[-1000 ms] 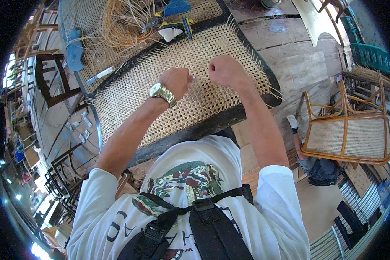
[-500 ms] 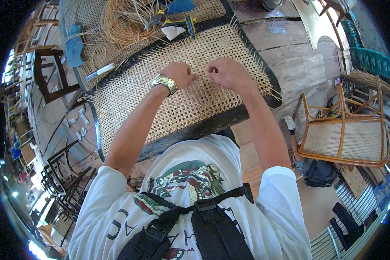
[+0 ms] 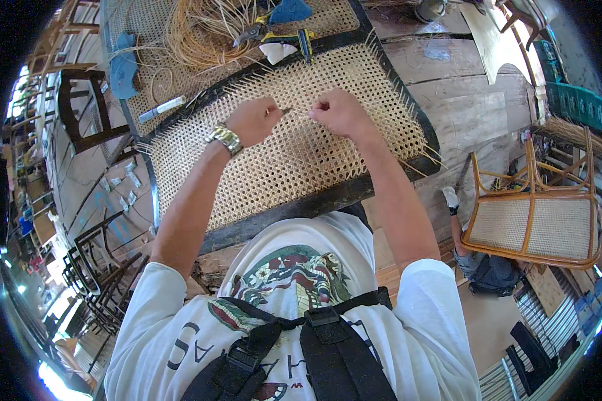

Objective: Repairing a rattan chair seat by weaving new rattan strips through the frame.

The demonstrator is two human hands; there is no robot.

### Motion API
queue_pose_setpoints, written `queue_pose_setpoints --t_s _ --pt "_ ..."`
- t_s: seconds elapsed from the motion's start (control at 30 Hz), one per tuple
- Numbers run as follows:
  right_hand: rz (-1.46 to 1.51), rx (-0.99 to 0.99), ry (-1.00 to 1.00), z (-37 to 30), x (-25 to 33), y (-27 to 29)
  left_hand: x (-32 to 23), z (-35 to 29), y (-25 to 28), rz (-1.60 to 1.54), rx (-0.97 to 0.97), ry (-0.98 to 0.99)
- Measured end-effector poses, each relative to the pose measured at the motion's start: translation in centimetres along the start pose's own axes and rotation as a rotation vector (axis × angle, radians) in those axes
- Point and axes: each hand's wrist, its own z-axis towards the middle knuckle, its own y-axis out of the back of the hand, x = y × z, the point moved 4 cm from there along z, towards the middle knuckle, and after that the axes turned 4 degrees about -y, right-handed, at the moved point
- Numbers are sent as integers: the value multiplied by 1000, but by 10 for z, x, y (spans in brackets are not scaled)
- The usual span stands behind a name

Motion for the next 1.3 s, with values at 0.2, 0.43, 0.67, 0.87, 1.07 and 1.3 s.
queue_pose_setpoints --t_s 0.2,0.43,0.67,0.87,1.07,1.3 --pt "-147 -26 -125 -2 -2 4 -24 13 -21 229 242 -46" --pt "-221 -33 -189 -2 -4 14 -57 31 -11 476 296 -21" --pt "-364 -12 -56 -1 -6 4 -61 28 -23 450 261 -54" --pt "-374 -77 -1 -9 0 -9 -17 20 -35 -207 272 159" --pt "-603 -191 -15 -27 16 -25 -20 35 -26 -57 329 74" --pt "-838 -180 68 -47 30 -13 21 26 41 401 67 12"
